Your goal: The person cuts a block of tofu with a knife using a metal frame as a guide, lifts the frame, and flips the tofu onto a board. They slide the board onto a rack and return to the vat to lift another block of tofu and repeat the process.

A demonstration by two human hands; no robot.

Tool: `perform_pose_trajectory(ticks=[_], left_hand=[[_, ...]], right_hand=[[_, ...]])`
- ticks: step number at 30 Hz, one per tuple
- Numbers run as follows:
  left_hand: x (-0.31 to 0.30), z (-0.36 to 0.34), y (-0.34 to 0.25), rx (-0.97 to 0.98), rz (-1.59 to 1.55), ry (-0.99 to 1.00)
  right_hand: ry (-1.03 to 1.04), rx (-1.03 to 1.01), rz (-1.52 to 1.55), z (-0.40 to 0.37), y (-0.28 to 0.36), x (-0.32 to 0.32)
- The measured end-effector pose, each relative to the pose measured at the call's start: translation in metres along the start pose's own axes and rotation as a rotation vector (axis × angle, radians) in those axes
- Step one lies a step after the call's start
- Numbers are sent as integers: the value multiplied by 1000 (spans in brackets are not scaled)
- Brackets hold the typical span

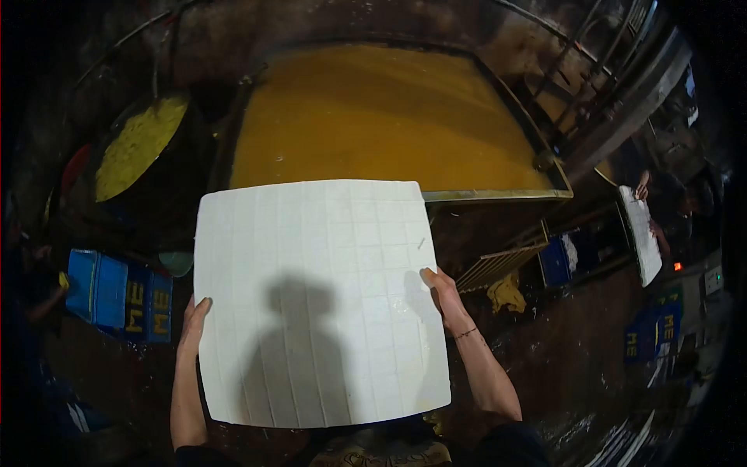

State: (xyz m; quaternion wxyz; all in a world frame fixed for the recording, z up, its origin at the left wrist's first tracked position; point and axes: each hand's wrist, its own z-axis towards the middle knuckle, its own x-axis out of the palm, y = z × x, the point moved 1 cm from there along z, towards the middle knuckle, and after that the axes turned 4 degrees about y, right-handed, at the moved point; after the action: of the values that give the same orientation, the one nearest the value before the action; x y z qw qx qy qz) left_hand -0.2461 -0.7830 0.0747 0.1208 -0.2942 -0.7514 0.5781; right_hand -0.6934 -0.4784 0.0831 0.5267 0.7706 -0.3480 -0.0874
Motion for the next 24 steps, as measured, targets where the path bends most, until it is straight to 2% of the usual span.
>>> perform_pose_trajectory(ticks=[1, 2, 3, 4, 5, 6, 8, 9, 10, 11, 12, 13, 15, 17, 18, 19, 20, 21, 22, 23, 24], left_hand=[[6, -1, -12, -89, 134, -87], [13, -3, -29, -198, 374, -308], [31, -7, -57, -110, 527, -336], [48, -11, -84, -26, 685, -379], [52, -4, -76, 132, 872, -476], [72, 1, -77, 129, 879, -480], [133, 8, -90, 436, 536, -488], [169, 15, -97, 399, 590, -478], [200, 28, -92, 540, 742, -422], [239, 36, -103, 604, 712, -336], [275, 40, -117, 652, 791, -285], [311, 48, -134, 670, 731, -205], [363, 77, -156, 724, 760, -118], [399, 123, -163, 764, 791, -120], [413, 145, -165, 794, 905, -171], [424, 163, -169, 823, 1016, -223], [431, 177, -175, 828, 1016, -224], [434, 191, -180, 748, 1078, -197], [437, 198, -187, 669, 1138, -168], [439, 204, -194, 680, 1137, -167], [439, 204, -203, 567, 1171, -78]], right_hand=[[-15, -15, -7, 7, -6, -5], [-28, -26, -14, 10, -12, -14], [-39, -17, -3, 12, -11, -23], [-1, -97, -177, 15, -7, -33], [44, -179, -353, 14, -6, -41], [50, -177, -346, 12, -6, -53], [69, -52, -1010, 9, -9, -79], [77, 1, -1344, 12, -10, -89], [231, 87, -1458, 13, -22, -96], [384, 175, -1565, 13, -41, -103], [501, 119, -1603, 12, -63, -109], [616, 63, -1636, 11, -78, -114], [670, 490, -1432, 0, -72, -103], [751, 441, -1469, 15, -113, -120], [723, 468, -1325, -2, -89, -115], [721, 464, -1326, -1, -93, -119], [826, 236, -1444, -2, -103, -122], [921, 0, -1549, -7, -112, -126], [866, 32, -1475, -17, -116, -130], [810, 62, -1404, -22, -116, -135], [816, 52, -1349, -35, -105, -140]])
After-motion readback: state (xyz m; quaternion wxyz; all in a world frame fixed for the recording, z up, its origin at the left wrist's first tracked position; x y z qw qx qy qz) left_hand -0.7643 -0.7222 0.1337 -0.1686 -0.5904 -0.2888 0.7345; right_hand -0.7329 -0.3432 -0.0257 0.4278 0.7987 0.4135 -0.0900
